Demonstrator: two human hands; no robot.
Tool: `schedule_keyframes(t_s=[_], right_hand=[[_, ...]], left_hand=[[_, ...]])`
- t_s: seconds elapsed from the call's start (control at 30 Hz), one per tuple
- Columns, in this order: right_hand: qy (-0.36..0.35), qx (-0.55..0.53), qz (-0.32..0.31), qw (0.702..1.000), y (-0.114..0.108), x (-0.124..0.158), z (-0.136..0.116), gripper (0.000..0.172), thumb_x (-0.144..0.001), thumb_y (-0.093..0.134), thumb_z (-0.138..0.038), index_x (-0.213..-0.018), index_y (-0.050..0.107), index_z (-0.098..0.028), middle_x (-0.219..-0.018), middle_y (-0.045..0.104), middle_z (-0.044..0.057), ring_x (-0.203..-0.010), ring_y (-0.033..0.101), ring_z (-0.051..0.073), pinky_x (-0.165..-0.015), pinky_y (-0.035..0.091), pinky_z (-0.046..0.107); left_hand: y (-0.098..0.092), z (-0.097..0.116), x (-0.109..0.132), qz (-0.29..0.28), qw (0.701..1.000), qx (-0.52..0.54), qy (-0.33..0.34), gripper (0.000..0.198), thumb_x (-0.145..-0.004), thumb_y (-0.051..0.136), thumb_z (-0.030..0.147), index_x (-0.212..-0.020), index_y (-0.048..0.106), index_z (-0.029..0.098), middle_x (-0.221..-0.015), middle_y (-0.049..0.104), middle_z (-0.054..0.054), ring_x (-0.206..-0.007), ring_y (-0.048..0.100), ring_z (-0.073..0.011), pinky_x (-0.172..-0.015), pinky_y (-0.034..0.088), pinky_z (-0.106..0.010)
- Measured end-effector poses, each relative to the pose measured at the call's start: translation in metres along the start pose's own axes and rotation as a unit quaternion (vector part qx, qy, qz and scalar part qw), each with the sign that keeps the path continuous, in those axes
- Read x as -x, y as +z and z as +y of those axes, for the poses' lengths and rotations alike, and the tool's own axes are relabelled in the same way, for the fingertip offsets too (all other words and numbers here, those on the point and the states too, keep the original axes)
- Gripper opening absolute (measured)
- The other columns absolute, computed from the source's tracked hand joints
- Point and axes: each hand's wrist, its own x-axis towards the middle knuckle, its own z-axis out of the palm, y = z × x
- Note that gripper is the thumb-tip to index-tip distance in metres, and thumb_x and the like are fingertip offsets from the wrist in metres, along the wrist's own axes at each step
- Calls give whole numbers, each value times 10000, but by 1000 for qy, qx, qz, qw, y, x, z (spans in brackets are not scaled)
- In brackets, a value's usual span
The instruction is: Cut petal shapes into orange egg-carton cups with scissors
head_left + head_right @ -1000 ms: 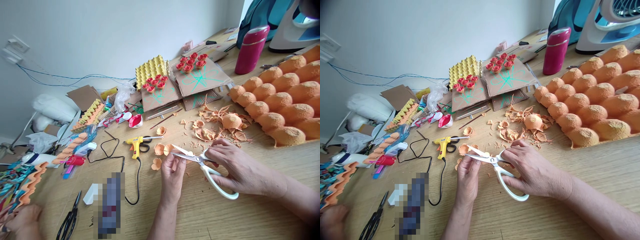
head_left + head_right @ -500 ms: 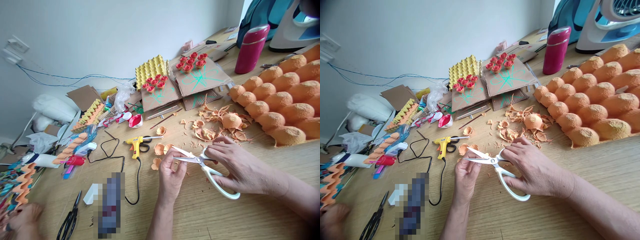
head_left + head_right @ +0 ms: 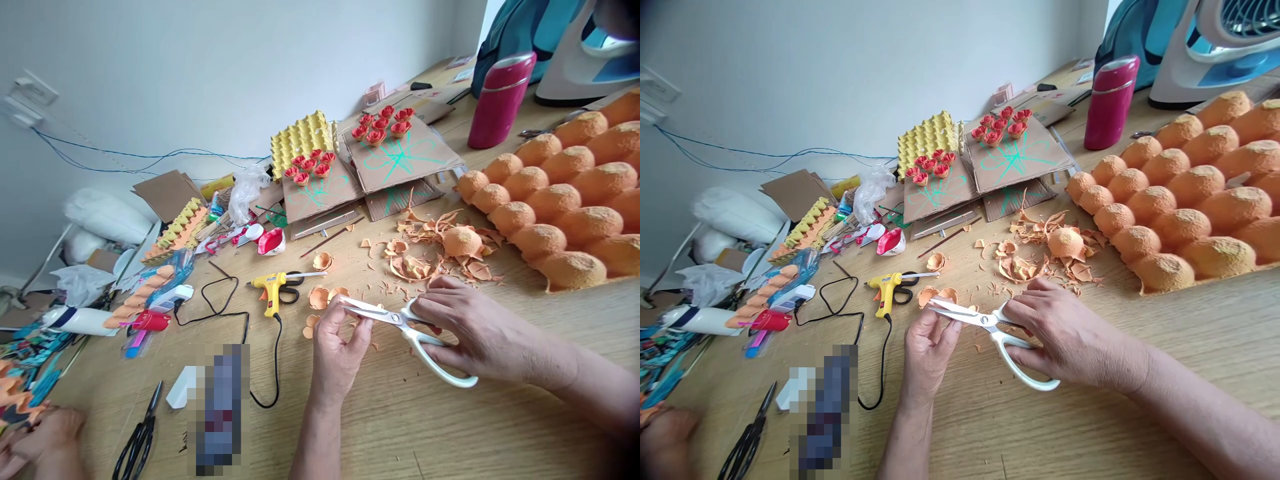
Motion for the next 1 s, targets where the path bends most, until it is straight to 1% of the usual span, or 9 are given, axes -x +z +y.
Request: schedule_keyframes(t_s=[0.13, 0.23, 0.33, 0.43, 0.57, 0.63, 0.7, 0.8, 1.0], right_hand=[[22, 6, 7, 1000, 7, 0, 3, 262, -997, 467, -346, -784, 530, -208, -710, 596, 24, -677, 539, 187, -685, 376, 323], [66, -25, 34, 997, 10, 1, 5, 254, -978, 505, -339, -758, 515, -213, -684, 583, 10, -652, 534, 171, -658, 384, 304], [134, -101, 62, 984, 9, 1, 5, 201, -941, 557, -310, -767, 543, -209, -682, 599, 3, -619, 516, 157, -601, 385, 287], [173, -217, 73, 958, 10, 1, 3, 92, -903, 607, -275, -838, 586, -213, -763, 646, 5, -686, 562, 167, -615, 421, 283], [182, -355, 88, 913, 11, -3, -2, 121, -871, 671, -324, -882, 604, -223, -884, 670, 15, -849, 610, 200, -731, 476, 302], [188, -403, 92, 891, 11, -6, -5, 167, -857, 691, -366, -888, 615, -220, -870, 662, 14, -836, 603, 196, -741, 485, 305], [197, -435, 96, 874, 10, -7, -7, 204, -847, 700, -394, -883, 616, -212, -831, 645, 7, -778, 582, 179, -702, 481, 297], [204, -447, 91, 866, 10, -8, -8, 231, -833, 713, -406, -858, 607, -201, -813, 624, 4, -739, 552, 162, -662, 459, 284], [212, -458, 60, 861, 13, -6, -4, 227, -832, 727, -377, -855, 588, -200, -832, 601, -1, -764, 536, 154, -694, 443, 283]], left_hand=[[0, -2, -1, -12, 999, 11, -36, 124, -875, 661, 298, -823, 689, 189, -837, 682, -46, -845, 618, -194, -845, 468, -293], [1, 0, -1, -35, 999, 2, -42, 156, -905, 627, 321, -884, 713, 192, -876, 687, -58, -864, 618, -195, -837, 461, -288], [2, 2, 0, -57, 997, -17, -42, 199, -941, 573, 324, -968, 731, 205, -937, 678, -67, -898, 605, -191, -845, 451, -284], [7, 2, 2, -62, 996, -10, -64, 212, -919, 615, 318, -1089, 693, 219, -947, 651, -54, -888, 591, -176, -829, 457, -278], [14, 3, 7, -99, 990, 26, -93, 323, -863, 693, 283, -1168, 602, 224, -839, 575, -3, -816, 567, -144, -797, 469, -265], [17, 4, 9, -126, 986, 29, -102, 332, -852, 702, 253, -1160, 581, 224, -815, 557, 11, -802, 560, -135, -800, 471, -264], [19, 4, 10, -146, 983, 31, -110, 327, -847, 702, 235, -1146, 572, 224, -812, 557, 14, -803, 560, -135, -804, 472, -269], [21, 3, 10, -149, 981, 43, -119, 335, -844, 703, 240, -1149, 564, 225, -801, 553, 17, -784, 551, -133, -787, 468, -272], [23, 2, 11, -141, 982, 51, -112, 336, -831, 718, 253, -1131, 572, 217, -793, 561, 14, -781, 538, -137, -785, 447, -272]])
